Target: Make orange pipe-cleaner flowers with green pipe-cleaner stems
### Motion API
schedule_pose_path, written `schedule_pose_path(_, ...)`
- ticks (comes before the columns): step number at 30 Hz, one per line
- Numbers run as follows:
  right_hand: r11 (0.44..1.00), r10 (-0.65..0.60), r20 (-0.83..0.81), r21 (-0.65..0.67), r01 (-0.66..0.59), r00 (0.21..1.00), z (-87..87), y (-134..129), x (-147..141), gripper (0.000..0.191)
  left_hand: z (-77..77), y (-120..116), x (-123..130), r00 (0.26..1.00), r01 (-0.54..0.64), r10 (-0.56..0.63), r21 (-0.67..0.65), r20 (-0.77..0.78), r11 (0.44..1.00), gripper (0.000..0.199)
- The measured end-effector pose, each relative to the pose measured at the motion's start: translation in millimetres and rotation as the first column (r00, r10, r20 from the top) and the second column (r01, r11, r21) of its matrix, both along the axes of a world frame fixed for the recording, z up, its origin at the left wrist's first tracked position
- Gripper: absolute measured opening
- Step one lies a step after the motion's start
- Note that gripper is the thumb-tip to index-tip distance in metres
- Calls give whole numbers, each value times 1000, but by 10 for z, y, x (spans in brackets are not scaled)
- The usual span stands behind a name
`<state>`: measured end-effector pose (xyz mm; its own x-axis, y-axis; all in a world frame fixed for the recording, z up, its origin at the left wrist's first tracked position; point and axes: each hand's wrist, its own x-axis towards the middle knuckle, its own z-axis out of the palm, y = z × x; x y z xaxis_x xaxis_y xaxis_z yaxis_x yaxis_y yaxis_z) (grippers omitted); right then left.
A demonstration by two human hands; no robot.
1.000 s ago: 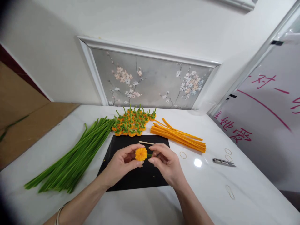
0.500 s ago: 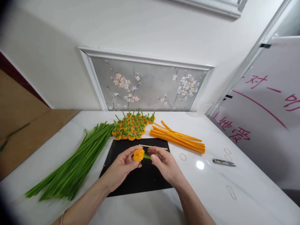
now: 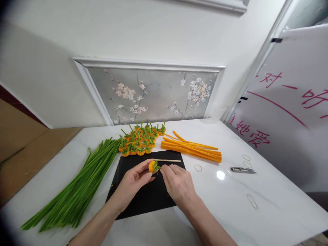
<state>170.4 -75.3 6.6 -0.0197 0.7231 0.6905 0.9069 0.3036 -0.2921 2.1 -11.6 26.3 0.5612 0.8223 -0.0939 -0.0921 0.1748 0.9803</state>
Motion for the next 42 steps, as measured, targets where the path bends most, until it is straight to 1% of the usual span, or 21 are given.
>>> schedule_pose_path(3,999,-3,94,36,0,996,14,-9,-50,26,-72,-22,46,999,-37,37,-27,-7,999,44)
schedule_pose_path(6,999,3,112,40,-7,994,40,-18,-78,24,-109,-16,36,999,-25,28,-101,23,995,41)
schedule_pose_path(9,999,-1,114,36,-3,993,49,-18,-76,23,-91,0,7,996,20,-3,-186,90,982,38)
schedule_pose_path(11,999,2,114,39,-7,993,45,-15,-69,23,-74,8,-7,991,35,-3,-235,133,971,37)
schedule_pose_path(14,999,-2,98,46,-3,995,40,-10,-58,24,-73,12,-11,988,47,-6,-267,152,963,37)
schedule_pose_path(18,999,8,80,36,-11,997,40,-9,-48,23,-90,11,-3,990,50,-12,-265,141,963,35)
schedule_pose_path(24,999,34,23,22,-34,999,16,-1,-48,22,-89,19,10,986,32,12,-257,168,966,32)
schedule_pose_path(30,999,-9,143,51,2,990,22,-23,-53,24,-113,-3,14,985,15,28,-243,170,970,28)
schedule_pose_path(32,998,-17,163,63,6,987,26,-34,-54,25,-98,-22,6,983,27,17,-234,182,972,31)
schedule_pose_path(35,996,-24,196,91,6,980,20,-50,-59,23,-69,-60,2,980,52,-13,-192,199,980,41)
schedule_pose_path(37,995,-10,222,101,-12,975,8,-59,-68,20,-67,-84,14,988,18,3,-137,152,990,47)
schedule_pose_path(39,994,23,241,98,-48,970,-4,-68,-82,22,-87,-98,36,993,-86,92,-82,76,993,43)
schedule_pose_path(42,994,87,228,51,-101,970,-7,-79,-100,37,-140,-98,62,987,-131,139,-100,78,986,38)
